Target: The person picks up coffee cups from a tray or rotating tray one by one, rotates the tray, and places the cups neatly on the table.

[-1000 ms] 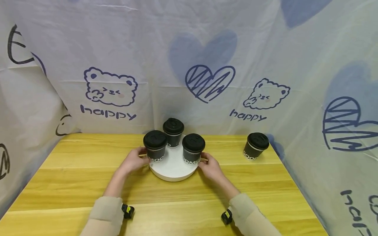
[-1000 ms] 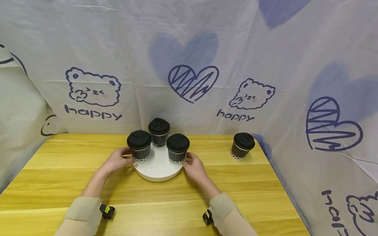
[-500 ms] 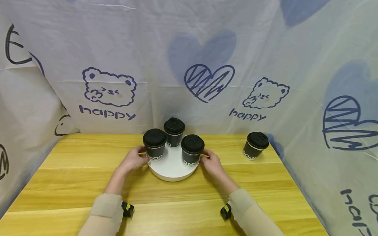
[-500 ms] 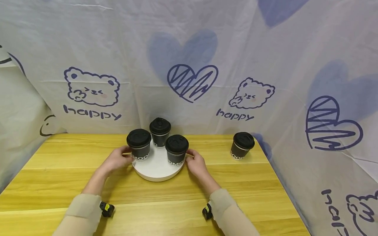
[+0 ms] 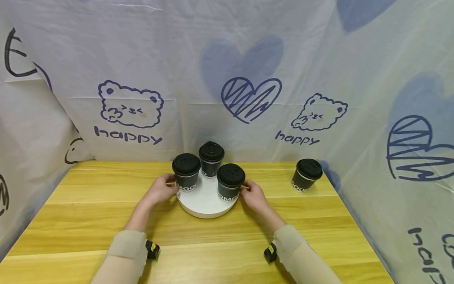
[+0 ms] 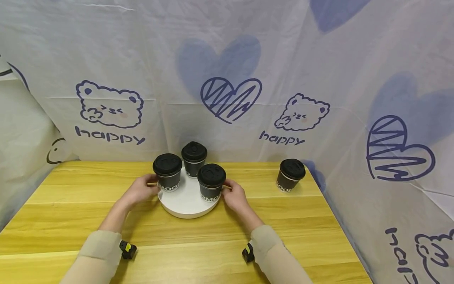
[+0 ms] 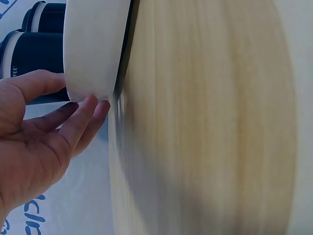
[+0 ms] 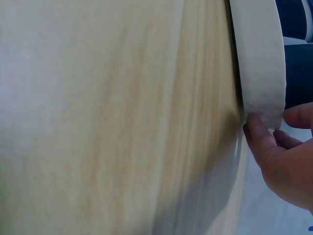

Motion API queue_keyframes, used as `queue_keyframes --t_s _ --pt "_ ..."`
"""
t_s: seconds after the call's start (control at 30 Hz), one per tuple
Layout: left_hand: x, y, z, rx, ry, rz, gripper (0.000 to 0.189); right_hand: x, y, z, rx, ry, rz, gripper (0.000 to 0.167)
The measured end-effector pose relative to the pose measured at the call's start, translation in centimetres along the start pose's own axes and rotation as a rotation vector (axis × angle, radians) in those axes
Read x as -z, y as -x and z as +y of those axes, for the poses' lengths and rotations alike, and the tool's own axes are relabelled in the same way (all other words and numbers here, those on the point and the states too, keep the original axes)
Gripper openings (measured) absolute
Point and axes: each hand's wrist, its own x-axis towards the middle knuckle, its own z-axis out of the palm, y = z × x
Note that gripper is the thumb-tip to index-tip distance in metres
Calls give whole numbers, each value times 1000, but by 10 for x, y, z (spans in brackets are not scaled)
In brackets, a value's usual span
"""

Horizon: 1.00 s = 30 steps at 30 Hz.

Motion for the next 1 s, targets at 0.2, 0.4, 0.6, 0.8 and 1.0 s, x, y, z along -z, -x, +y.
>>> queue_keyframes --t_s 0.2,0.4,0.6,0.8,1.0 --pt "-1 2 1 0 -9 -11 62 0 4 2 -21 -1 0 40" --pt "-1 2 0 7 -26 -6 64 -1 11 0 -23 7 -6 42" --pt "-1 1 0 9 -66 1 64 -2 19 -4 -13 46 -14 42" --pt "1 -1 1 -3 -119 -23 65 0 24 -5 -2 12 -11 45" --pt "0 -5 0 -23 -193 -42 61 5 28 -10 48 -81 -8 56"
